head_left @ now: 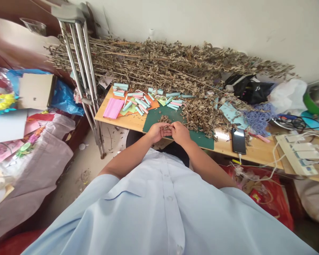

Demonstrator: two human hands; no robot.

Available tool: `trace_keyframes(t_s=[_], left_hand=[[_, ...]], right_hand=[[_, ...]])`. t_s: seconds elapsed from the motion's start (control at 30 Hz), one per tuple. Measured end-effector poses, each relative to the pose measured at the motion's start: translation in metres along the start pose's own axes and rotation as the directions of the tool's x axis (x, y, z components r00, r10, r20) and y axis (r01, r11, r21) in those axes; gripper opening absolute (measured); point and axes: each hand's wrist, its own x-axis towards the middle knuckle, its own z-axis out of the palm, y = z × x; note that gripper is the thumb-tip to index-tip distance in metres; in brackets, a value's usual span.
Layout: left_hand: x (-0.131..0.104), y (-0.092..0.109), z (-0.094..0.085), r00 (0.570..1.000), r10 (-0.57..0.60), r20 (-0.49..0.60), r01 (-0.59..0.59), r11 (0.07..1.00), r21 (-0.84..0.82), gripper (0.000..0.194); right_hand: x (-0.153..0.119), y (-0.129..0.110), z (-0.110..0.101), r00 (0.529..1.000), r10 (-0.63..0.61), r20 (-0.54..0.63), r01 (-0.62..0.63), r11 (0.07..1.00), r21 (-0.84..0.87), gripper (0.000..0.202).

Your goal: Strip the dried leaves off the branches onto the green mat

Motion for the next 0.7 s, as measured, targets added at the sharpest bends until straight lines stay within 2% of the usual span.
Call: trace_keyframes(t_s=[0.13, 0.3, 0.4, 0.53, 0.7], left_hand=[[-0.0014, -0.0005, -0.0008, 0.999, 0.020, -0.046, -0.019, 1.000, 0.016, 0.020], [-0.0010, -0.0045, 0.0036, 0.994, 0.042, -0.102, -0.033, 0.996, 0.083, 0.018], [-0.0004, -0.0048, 0.0062, 0.994, 0.035, -0.106, -0.023, 0.993, 0.114, 0.015], [0.0000, -0.0042, 0.0061, 0.996, 0.031, -0.085, -0.020, 0.991, 0.130, 0.016], [0.0008, -0.0047, 0.0035, 0.994, 0.050, -0.095, -0.039, 0.993, 0.112, 0.022]], right_hand=[[-0.0009, 0.0065, 0.0044, 0.996, -0.010, -0.086, 0.018, 0.995, 0.094, 0.012], [-0.0025, 0.0065, 0.0018, 0.990, -0.013, -0.141, 0.040, 0.981, 0.191, 0.013], [-0.0033, 0.0022, -0.0030, 0.991, -0.084, -0.101, 0.105, 0.968, 0.228, 0.011], [-0.0026, -0.0012, -0.0044, 0.987, -0.161, -0.026, 0.163, 0.968, 0.193, 0.011], [0.0001, 0.0011, 0.0000, 0.988, -0.155, -0.010, 0.155, 0.973, 0.173, 0.012]])
